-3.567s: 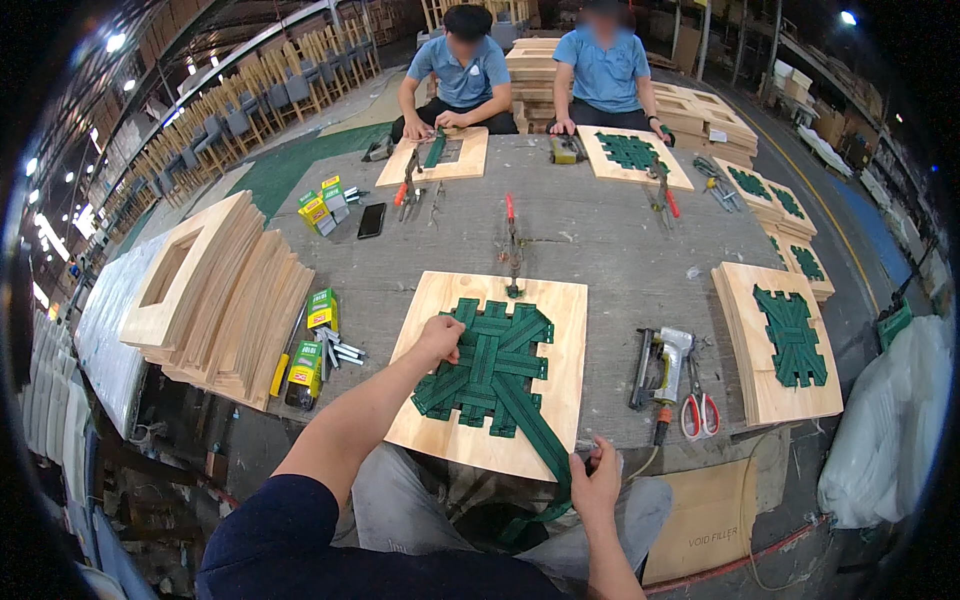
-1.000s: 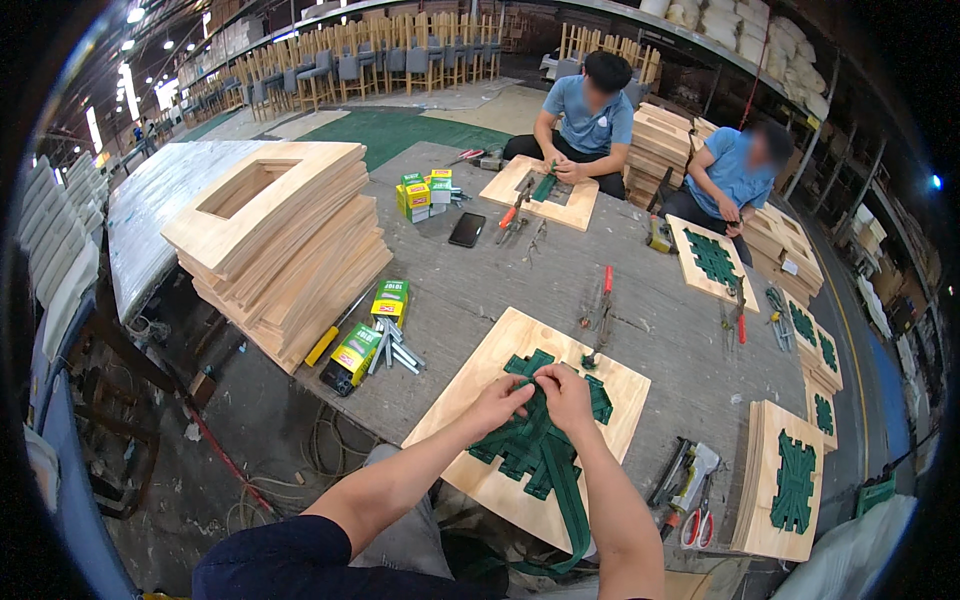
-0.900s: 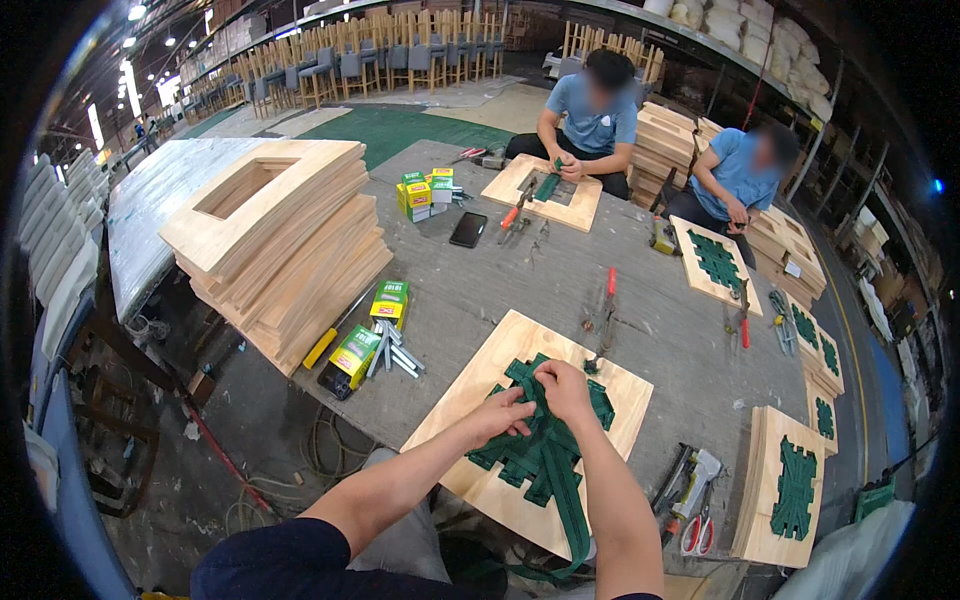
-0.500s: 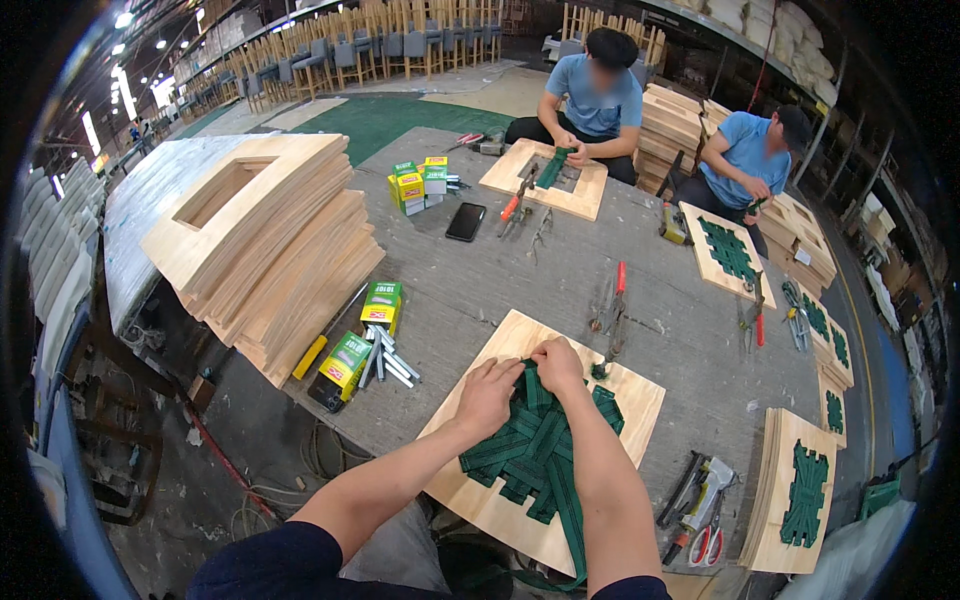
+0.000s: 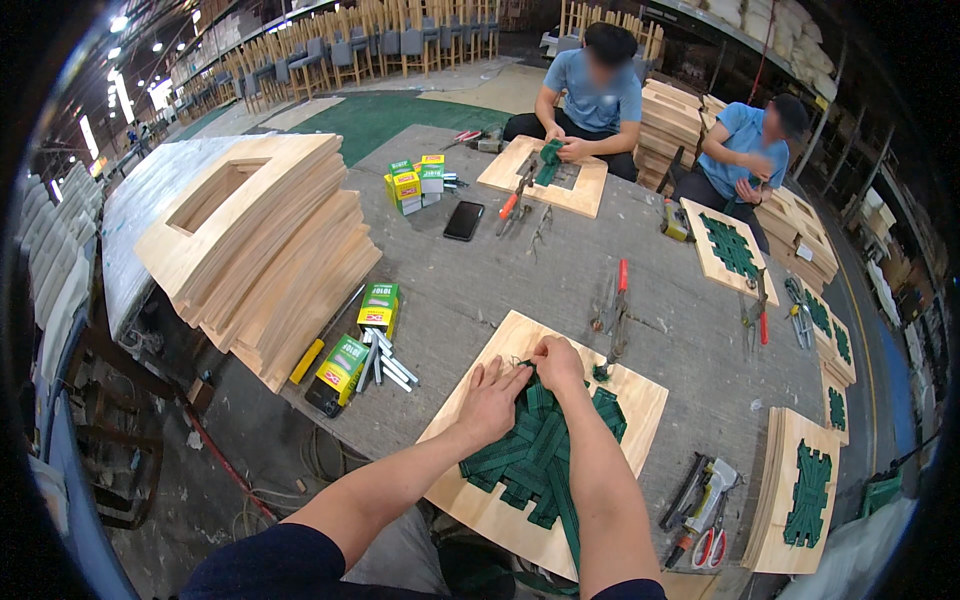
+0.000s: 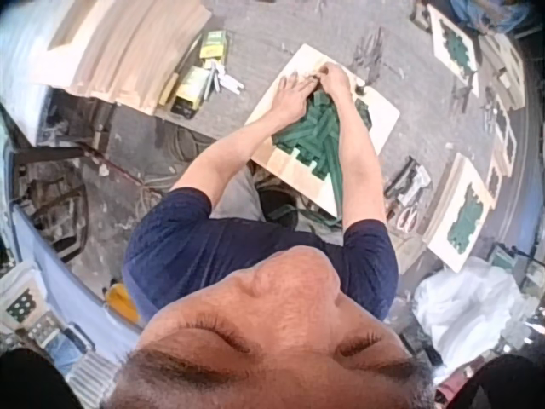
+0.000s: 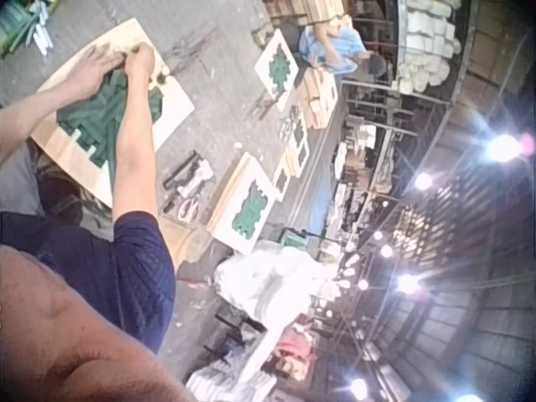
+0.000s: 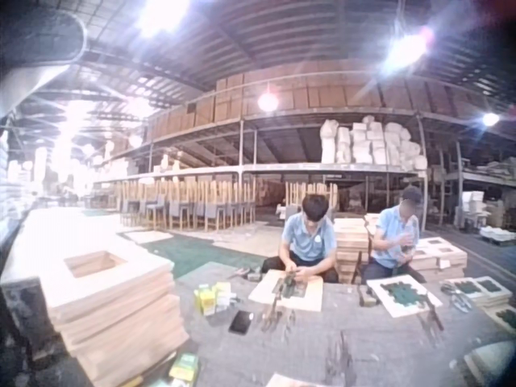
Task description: The person weaves green rattan strips into a square wooden frame to create a woven pattern. They use a staple gun to secure the strips and scissors to trim excess material. The person works on a single unit while two other workers perform similar tasks in the background.
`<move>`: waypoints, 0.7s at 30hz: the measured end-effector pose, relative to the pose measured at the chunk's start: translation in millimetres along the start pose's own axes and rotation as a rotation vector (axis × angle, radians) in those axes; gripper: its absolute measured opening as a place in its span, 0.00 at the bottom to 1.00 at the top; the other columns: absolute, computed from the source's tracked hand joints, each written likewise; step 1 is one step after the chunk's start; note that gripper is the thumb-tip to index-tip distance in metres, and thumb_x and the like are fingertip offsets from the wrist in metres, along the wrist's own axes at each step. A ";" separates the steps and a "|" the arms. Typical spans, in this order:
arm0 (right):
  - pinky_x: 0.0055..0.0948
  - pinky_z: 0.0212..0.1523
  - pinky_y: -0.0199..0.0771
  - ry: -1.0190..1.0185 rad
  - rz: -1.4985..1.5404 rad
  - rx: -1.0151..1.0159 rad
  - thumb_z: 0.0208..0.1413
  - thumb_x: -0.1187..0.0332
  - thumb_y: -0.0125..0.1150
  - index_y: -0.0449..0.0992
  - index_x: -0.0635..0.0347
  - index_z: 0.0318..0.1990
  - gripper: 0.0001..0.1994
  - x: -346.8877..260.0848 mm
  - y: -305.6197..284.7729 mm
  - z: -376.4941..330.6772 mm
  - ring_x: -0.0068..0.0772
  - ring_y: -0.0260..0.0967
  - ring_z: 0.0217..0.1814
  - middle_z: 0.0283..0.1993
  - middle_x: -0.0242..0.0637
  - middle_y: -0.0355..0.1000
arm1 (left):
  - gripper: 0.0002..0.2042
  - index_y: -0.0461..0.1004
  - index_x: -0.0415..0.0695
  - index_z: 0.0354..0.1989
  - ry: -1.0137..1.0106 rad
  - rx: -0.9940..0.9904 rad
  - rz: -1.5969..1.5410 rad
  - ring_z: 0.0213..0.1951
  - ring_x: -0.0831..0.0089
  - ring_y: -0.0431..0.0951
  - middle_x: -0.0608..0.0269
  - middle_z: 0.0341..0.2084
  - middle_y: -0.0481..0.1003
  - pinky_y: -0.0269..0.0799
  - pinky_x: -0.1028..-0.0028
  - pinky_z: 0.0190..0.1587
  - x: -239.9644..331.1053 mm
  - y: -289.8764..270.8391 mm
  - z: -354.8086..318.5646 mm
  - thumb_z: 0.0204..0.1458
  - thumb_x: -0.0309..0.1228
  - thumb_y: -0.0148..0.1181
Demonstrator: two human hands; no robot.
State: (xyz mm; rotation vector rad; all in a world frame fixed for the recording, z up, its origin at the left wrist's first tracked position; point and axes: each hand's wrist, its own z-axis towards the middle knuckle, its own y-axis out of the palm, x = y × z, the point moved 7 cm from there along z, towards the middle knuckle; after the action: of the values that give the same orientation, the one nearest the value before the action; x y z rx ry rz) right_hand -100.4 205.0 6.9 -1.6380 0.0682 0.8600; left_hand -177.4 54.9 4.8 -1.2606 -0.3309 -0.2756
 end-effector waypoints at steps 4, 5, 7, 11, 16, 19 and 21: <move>0.40 0.44 0.78 0.022 0.006 -0.034 0.50 0.69 0.72 0.82 0.61 0.36 0.08 0.7 4.2 3.5 0.44 0.79 0.40 0.36 0.44 0.81 | 0.29 0.65 0.47 0.71 -0.025 0.018 -0.015 0.73 0.43 0.56 0.60 0.70 0.66 0.46 0.44 0.74 -3.0 -0.6 -0.9 0.56 0.25 0.50; 0.40 0.43 0.78 0.025 0.006 -0.035 0.50 0.69 0.72 0.82 0.61 0.36 0.08 1.7 4.7 4.7 0.43 0.79 0.39 0.36 0.44 0.81 | 0.29 0.66 0.47 0.70 -0.017 0.019 -0.006 0.73 0.43 0.56 0.60 0.70 0.66 0.46 0.44 0.74 -2.2 -0.5 -1.1 0.56 0.25 0.50; 0.40 0.42 0.78 0.030 0.007 -0.040 0.49 0.70 0.72 0.82 0.61 0.36 0.08 1.4 6.1 4.9 0.42 0.79 0.38 0.37 0.44 0.81 | 0.29 0.66 0.47 0.70 -0.006 0.020 0.011 0.73 0.43 0.57 0.60 0.69 0.66 0.46 0.43 0.74 -0.8 -0.6 -2.8 0.56 0.25 0.51; 0.39 0.44 0.80 0.070 0.146 -0.089 0.53 0.67 0.70 0.83 0.61 0.43 0.11 16.1 -3.1 4.6 0.42 0.81 0.41 0.40 0.44 0.82 | 0.27 0.69 0.48 0.68 0.006 -0.005 0.028 0.73 0.44 0.57 0.61 0.70 0.66 0.46 0.42 0.74 6.8 0.2 3.0 0.57 0.26 0.51; 0.27 0.31 0.76 0.088 0.702 0.197 0.61 0.67 0.64 0.82 0.63 0.48 0.11 40.4 -56.1 -52.1 0.23 0.75 0.32 0.35 0.33 0.80 | 0.27 0.69 0.50 0.68 -0.028 -0.012 0.054 0.73 0.45 0.58 0.63 0.70 0.66 0.46 0.42 0.74 -3.6 -2.1 -1.3 0.56 0.26 0.51; 0.24 0.33 0.75 0.169 0.713 0.489 0.63 0.68 0.63 0.81 0.65 0.44 0.09 120.3 -132.9 -146.3 0.22 0.75 0.32 0.33 0.31 0.78 | 0.28 0.66 0.52 0.70 -0.071 -0.105 0.100 0.75 0.47 0.55 0.60 0.72 0.64 0.44 0.45 0.76 -1.4 5.5 3.5 0.59 0.27 0.47; 0.27 0.35 0.75 0.356 0.504 0.676 0.63 0.67 0.63 0.82 0.65 0.40 0.09 188.7 -189.1 -233.9 0.24 0.76 0.33 0.29 0.33 0.78 | 0.29 0.65 0.52 0.71 -0.074 -0.142 0.014 0.73 0.45 0.57 0.57 0.71 0.65 0.45 0.44 0.75 10.5 6.1 9.0 0.58 0.25 0.48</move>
State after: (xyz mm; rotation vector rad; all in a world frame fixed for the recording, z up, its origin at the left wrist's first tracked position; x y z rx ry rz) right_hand 242.8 129.4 58.2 -1.1128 0.9510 0.7832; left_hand -166.3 65.0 6.0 -1.4148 -0.3706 -0.2444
